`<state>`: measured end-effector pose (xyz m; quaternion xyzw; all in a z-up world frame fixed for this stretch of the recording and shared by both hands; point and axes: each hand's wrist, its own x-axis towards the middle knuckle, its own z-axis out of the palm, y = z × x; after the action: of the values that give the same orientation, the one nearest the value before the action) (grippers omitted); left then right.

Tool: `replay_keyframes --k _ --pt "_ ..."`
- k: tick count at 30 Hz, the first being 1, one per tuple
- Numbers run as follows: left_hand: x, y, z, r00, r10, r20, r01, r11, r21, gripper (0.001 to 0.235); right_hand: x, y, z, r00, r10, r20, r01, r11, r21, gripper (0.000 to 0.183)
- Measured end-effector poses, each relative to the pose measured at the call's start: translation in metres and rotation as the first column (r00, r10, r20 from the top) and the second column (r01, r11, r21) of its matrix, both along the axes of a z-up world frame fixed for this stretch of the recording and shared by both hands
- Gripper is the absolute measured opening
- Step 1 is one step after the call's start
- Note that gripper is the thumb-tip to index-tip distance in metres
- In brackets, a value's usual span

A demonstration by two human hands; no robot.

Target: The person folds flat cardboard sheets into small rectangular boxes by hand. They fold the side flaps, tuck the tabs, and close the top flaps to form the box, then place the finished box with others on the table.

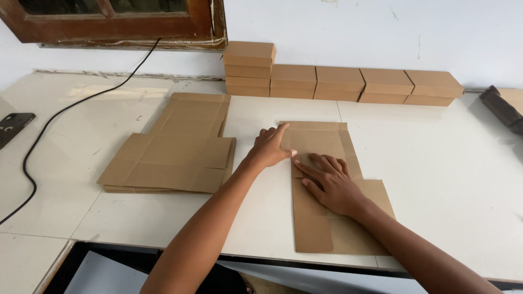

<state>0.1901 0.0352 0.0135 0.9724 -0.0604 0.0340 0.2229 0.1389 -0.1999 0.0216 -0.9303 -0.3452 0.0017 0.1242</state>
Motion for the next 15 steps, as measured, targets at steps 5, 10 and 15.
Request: replay_keyframes --k 5,10,15 --pt "-0.001 0.011 0.004 0.999 0.041 0.034 -0.033 0.977 -0.21 0.079 -0.011 0.002 0.005 0.994 0.111 0.023 -0.112 0.993 0.045 0.051" --pt "-0.005 0.011 0.011 0.995 0.092 0.03 -0.077 0.942 -0.328 0.072 -0.021 0.005 0.007 0.982 0.184 0.032 -0.186 0.982 0.041 0.052" --pt "0.009 0.022 0.002 0.987 0.153 0.05 -0.118 0.901 -0.417 0.079 -0.019 0.004 0.003 0.976 0.196 0.092 -0.204 0.976 0.081 0.053"
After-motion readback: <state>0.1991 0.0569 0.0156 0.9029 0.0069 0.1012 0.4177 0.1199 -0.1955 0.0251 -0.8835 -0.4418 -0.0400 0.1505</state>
